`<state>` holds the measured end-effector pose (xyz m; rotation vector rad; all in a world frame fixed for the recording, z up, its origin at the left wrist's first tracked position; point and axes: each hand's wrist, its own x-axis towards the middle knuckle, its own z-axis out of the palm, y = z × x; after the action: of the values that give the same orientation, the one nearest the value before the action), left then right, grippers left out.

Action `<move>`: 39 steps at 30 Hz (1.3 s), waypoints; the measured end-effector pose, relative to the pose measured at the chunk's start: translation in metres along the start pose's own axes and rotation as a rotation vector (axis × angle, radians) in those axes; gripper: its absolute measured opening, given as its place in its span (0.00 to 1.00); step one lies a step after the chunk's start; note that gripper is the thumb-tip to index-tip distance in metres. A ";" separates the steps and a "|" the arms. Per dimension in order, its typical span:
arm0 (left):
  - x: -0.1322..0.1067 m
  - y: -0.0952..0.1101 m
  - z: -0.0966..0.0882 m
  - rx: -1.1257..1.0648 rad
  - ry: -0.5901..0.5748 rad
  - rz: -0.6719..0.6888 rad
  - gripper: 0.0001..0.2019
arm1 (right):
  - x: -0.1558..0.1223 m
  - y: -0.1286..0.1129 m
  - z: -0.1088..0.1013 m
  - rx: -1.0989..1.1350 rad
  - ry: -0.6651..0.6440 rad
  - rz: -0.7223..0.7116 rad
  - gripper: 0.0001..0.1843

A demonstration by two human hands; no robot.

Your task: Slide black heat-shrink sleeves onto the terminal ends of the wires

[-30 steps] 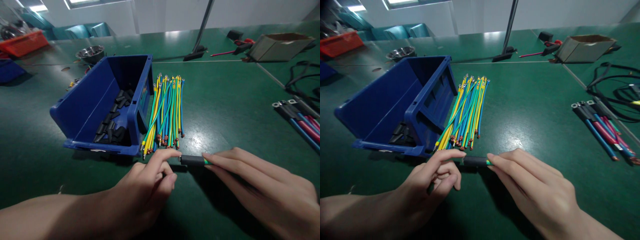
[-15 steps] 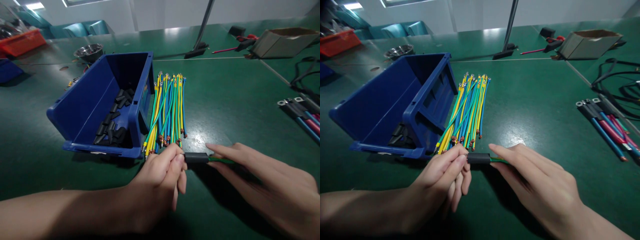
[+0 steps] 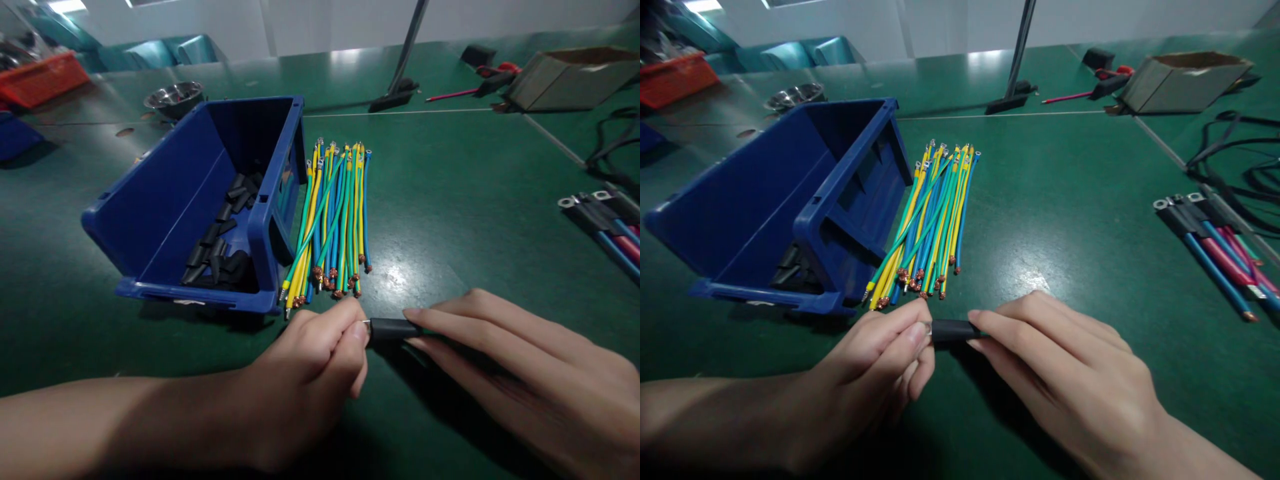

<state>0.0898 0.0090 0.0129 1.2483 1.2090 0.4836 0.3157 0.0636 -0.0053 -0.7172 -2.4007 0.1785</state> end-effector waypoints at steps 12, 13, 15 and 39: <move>0.002 0.007 -0.005 0.234 -0.021 0.223 0.16 | -0.010 -0.001 0.002 0.111 -0.043 -0.005 0.10; 0.002 0.006 -0.005 0.229 -0.015 0.262 0.16 | -0.012 -0.002 0.001 0.142 -0.054 -0.002 0.12; 0.001 0.006 -0.005 0.210 -0.027 0.290 0.16 | -0.013 -0.002 0.000 0.184 -0.066 -0.005 0.13; 0.001 0.001 -0.007 0.079 -0.012 0.232 0.19 | 0.007 -0.005 -0.003 -0.019 -0.025 0.019 0.13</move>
<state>0.0841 0.0129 0.0143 1.4661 1.0867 0.6010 0.3106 0.0626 0.0020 -0.7508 -2.4234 0.1737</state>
